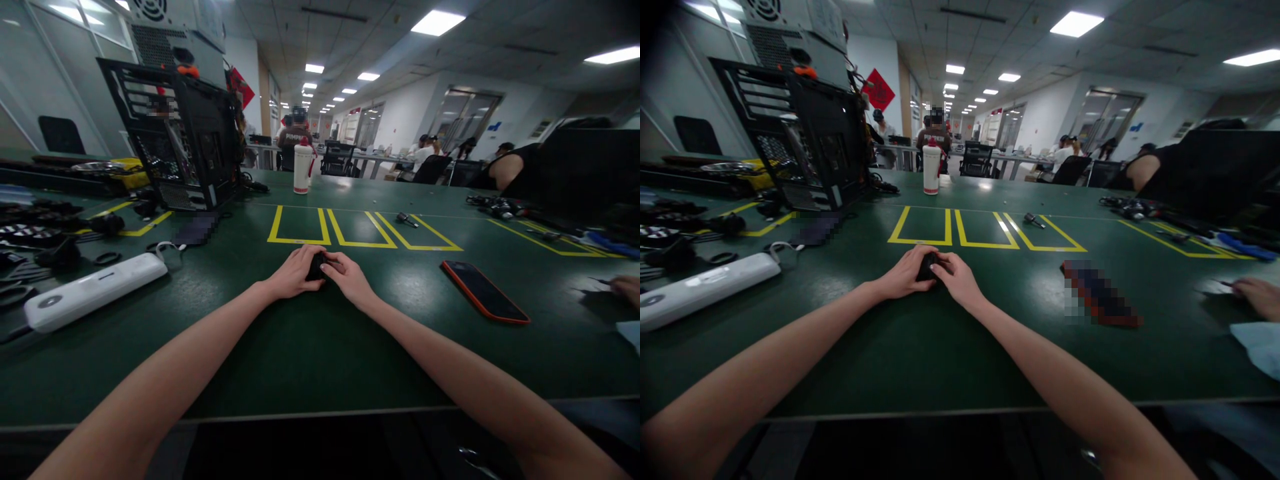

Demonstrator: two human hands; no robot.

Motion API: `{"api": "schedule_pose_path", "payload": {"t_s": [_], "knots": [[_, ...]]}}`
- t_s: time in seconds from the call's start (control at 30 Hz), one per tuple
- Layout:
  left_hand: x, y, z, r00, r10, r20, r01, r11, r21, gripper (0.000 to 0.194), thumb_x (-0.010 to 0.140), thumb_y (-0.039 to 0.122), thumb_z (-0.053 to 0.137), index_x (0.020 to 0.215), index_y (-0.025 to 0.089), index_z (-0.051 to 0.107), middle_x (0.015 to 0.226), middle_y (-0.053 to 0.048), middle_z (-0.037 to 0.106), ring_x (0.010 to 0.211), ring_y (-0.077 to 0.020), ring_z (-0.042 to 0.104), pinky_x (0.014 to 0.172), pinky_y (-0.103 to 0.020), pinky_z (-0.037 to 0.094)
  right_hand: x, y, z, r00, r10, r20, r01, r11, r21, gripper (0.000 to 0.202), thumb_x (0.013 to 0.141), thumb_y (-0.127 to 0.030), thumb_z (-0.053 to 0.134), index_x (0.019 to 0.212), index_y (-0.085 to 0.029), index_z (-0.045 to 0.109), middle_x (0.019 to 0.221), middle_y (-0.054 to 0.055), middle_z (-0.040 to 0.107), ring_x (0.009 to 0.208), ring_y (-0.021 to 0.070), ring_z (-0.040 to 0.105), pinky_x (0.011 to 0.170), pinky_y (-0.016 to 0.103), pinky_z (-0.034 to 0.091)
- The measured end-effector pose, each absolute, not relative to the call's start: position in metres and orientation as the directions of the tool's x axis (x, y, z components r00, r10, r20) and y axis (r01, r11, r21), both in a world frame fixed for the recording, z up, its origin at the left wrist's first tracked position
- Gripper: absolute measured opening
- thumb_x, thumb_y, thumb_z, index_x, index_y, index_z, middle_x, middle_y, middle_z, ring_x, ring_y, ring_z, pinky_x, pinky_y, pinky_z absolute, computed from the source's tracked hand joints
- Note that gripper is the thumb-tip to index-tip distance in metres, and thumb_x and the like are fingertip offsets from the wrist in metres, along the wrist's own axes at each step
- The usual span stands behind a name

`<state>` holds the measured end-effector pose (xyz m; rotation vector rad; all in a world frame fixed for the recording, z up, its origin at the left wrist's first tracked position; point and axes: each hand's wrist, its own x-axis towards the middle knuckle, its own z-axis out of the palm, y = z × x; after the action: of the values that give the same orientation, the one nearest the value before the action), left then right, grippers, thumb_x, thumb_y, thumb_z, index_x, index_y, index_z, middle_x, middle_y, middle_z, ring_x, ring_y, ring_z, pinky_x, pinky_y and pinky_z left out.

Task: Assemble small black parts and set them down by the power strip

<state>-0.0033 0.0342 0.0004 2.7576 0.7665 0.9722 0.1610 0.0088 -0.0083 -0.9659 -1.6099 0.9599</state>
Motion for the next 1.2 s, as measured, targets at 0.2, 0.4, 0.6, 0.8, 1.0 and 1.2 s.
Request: {"api": "schedule_pose_path", "payload": {"t_s": [0.2, 0.4, 0.6, 0.8, 1.0, 1.2], "knots": [[-0.0029, 0.0347, 0.0004, 0.659, 0.508, 0.555, 0.427, -0.860, 0.281, 0.056, 0.070, 0.029, 0.055, 0.117, 0.018, 0.027, 0.113, -0.011, 0.042, 0.108, -0.0237, 0.042, 0.094, -0.042, 0.033, 0.1611, 0.0023, -0.0078, -0.201, 0.914, 0.353, 0.101, 0.378, -0.920, 0.022, 0.071, -0.025, 0.058, 0.091, -0.022, 0.048, 0.098, 0.000, 0.055, 0.094, 0.0151, 0.056, 0.086, 0.033, 0.044], [-0.0025, 0.0347, 0.0004, 0.658, 0.513, 0.551, 0.426, -0.857, 0.290, 0.056, 0.070, 0.031, 0.055, 0.118, 0.018, 0.027, 0.115, -0.011, 0.042, 0.109, -0.0246, 0.042, 0.094, -0.042, 0.033, 0.1590, 0.0005, -0.0044, -0.167, 0.893, 0.418, 0.136, 0.441, -0.887, 0.015, 0.073, -0.024, 0.055, 0.087, -0.021, 0.051, 0.092, 0.000, 0.055, 0.094, 0.0144, 0.055, 0.089, 0.033, 0.043], [-0.0026, 0.0341, 0.0004, 0.654, 0.517, 0.552, 0.426, -0.855, 0.295, 0.056, 0.070, 0.029, 0.055, 0.117, 0.018, 0.028, 0.114, -0.011, 0.043, 0.108, -0.0243, 0.042, 0.093, -0.042, 0.033, 0.1612, 0.0061, -0.0070, -0.203, 0.909, 0.365, 0.142, 0.396, -0.907, 0.030, 0.073, -0.023, 0.055, 0.103, -0.021, 0.050, 0.108, 0.005, 0.054, 0.103, 0.0165, 0.052, 0.096, 0.036, 0.037], [-0.0034, 0.0350, -0.0006, 0.657, 0.509, 0.557, 0.427, -0.859, 0.281, 0.056, 0.069, 0.029, 0.055, 0.117, 0.017, 0.028, 0.114, -0.011, 0.042, 0.108, -0.0236, 0.041, 0.094, -0.041, 0.032, 0.1628, 0.0043, -0.0088, -0.247, 0.896, 0.369, 0.072, 0.397, -0.915, 0.026, 0.072, -0.021, 0.057, 0.096, -0.022, 0.048, 0.101, 0.001, 0.053, 0.101, 0.0153, 0.053, 0.092, 0.033, 0.040], [-0.0025, 0.0353, -0.0007, 0.659, 0.511, 0.552, 0.425, -0.858, 0.288, 0.057, 0.070, 0.031, 0.056, 0.118, 0.017, 0.027, 0.115, -0.011, 0.042, 0.109, -0.0242, 0.041, 0.094, -0.042, 0.033, 0.1608, 0.0031, -0.0057, -0.195, 0.895, 0.402, 0.098, 0.425, -0.900, 0.014, 0.074, -0.026, 0.054, 0.087, -0.021, 0.051, 0.092, 0.000, 0.055, 0.095, 0.0140, 0.055, 0.090, 0.033, 0.041], [-0.0022, 0.0353, -0.0007, 0.655, 0.515, 0.554, 0.423, -0.856, 0.295, 0.056, 0.069, 0.030, 0.056, 0.117, 0.019, 0.028, 0.113, -0.010, 0.043, 0.107, -0.0243, 0.042, 0.093, -0.043, 0.033, 0.1625, 0.0081, -0.0071, -0.185, 0.918, 0.350, 0.100, 0.372, -0.923, 0.029, 0.073, -0.024, 0.056, 0.101, -0.021, 0.051, 0.106, 0.004, 0.055, 0.102, 0.0158, 0.052, 0.095, 0.035, 0.038]]}}
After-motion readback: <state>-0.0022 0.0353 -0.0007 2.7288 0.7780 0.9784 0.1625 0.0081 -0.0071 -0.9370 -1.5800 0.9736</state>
